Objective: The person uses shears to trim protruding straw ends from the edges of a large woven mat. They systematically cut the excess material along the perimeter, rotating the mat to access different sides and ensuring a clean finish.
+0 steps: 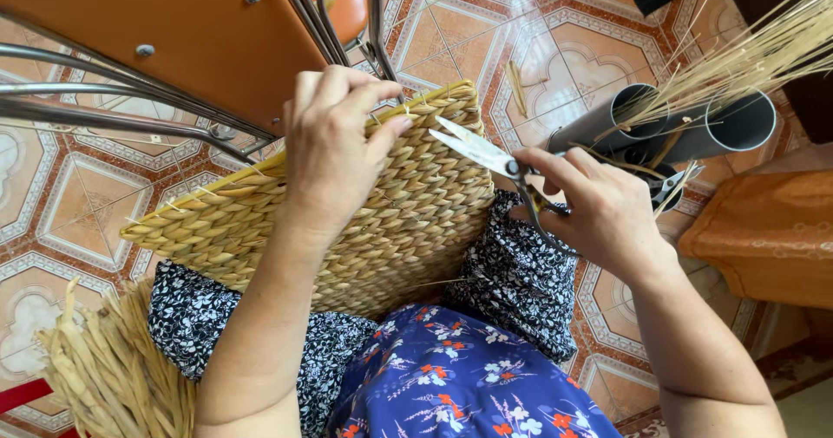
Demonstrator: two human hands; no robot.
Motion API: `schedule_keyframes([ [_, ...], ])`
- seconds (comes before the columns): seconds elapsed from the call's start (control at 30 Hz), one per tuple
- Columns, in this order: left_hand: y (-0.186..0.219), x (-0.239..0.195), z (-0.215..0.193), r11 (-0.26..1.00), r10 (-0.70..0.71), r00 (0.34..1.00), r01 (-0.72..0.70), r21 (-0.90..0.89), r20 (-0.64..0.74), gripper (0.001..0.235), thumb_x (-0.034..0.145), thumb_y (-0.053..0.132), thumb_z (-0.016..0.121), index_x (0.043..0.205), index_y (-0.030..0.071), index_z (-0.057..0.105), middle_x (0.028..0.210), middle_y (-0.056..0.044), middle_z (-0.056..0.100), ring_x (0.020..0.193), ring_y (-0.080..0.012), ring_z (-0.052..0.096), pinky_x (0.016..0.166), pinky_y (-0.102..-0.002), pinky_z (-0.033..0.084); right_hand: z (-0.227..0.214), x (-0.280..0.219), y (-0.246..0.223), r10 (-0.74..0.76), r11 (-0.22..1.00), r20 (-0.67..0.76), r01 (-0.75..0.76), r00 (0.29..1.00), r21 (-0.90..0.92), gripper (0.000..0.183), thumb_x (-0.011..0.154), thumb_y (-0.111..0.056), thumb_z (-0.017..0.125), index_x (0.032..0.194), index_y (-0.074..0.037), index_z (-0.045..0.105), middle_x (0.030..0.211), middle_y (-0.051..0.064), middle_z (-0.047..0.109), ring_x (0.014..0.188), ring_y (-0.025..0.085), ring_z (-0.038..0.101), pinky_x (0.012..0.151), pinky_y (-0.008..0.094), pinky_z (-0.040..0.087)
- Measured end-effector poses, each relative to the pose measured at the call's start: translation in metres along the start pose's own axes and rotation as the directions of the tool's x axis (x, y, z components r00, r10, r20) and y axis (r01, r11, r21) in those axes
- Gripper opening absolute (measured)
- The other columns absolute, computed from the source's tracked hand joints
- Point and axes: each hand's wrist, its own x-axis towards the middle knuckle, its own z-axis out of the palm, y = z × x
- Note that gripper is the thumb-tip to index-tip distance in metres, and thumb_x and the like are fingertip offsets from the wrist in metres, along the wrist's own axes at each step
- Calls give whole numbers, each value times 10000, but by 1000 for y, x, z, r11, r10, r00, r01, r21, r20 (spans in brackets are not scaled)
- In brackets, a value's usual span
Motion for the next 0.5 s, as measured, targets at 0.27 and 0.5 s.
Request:
schedule_keyframes([
  [0.27, -6, 5, 17, 988, -89, 992, 99, -118, 84, 41, 918, 208, 790, 926, 175, 766, 962, 23, 664, 999, -217, 578, 869, -403, 447, -5, 14, 2, 6, 996, 25, -4, 1000, -89, 585, 783, -197, 820, 1342, -225, 649, 815, -9, 634, 689, 176, 659, 593, 334, 539],
  [0.5, -1, 21, 20, 995, -25, 998, 30, -92, 50, 117, 859, 265, 830, 825, 182, 755, 885, 11, 622, 948, -223, 577, 807, -409, 426, -23, 27, 0, 45, 975, 184, -3, 982, -221, 622, 793, -314, 810, 1386, -247, 631, 735, 0, 615, 621, 160, 645, 503, 337, 534],
])
